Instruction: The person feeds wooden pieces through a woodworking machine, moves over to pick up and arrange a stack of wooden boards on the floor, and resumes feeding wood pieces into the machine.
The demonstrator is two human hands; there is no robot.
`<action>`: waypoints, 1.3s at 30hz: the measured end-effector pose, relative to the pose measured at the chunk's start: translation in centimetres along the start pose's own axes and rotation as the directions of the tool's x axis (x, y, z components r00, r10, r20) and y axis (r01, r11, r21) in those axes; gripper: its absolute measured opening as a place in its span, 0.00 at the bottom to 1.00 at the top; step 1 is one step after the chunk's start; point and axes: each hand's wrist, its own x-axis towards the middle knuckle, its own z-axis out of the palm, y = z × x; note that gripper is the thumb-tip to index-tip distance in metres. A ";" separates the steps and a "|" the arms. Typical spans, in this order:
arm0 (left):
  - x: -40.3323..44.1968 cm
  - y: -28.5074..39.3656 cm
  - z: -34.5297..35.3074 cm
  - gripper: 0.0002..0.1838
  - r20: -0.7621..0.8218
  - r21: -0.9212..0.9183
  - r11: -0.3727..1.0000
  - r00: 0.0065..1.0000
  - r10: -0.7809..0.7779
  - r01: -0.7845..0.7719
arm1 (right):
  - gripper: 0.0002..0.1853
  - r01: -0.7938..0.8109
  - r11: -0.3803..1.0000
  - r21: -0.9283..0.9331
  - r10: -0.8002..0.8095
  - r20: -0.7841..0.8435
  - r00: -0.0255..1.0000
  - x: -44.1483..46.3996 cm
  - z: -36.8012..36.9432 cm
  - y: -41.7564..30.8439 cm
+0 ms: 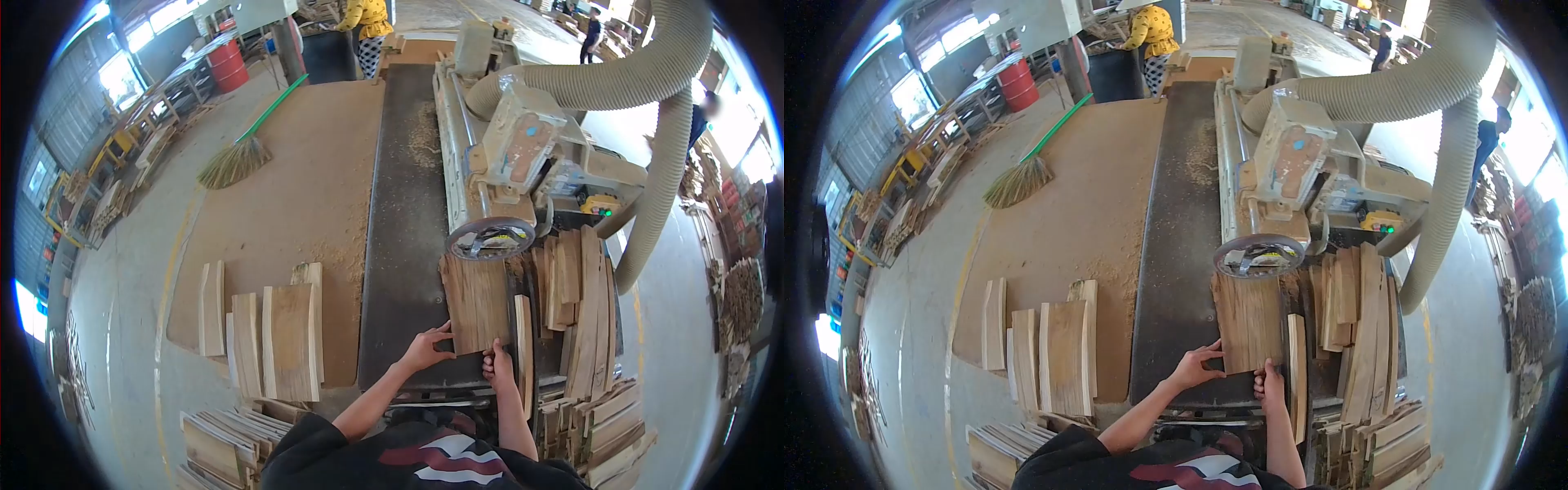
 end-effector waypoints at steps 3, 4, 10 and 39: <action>0.1 0.0 0.0 0.31 0.005 0.014 1.000 1.000 0.025 -0.025 | 0.26 -0.009 1.000 0.003 0.009 0.005 1.000 0.2 -0.1 0.1; 0.1 -0.1 0.1 0.31 0.017 0.011 0.999 0.999 0.029 -0.030 | 0.26 -0.007 1.000 0.004 0.007 0.020 1.000 0.2 -0.2 0.1; 0.2 0.3 0.1 0.30 0.020 -0.028 1.000 1.000 0.007 -0.007 | 0.27 -0.004 1.000 -0.012 0.004 -0.004 1.000 0.3 -0.2 0.1; 0.1 -0.4 0.2 0.31 0.023 0.011 1.000 1.000 -0.008 0.007 | 0.28 0.006 1.000 -0.009 -0.006 0.010 1.000 0.4 -0.3 0.3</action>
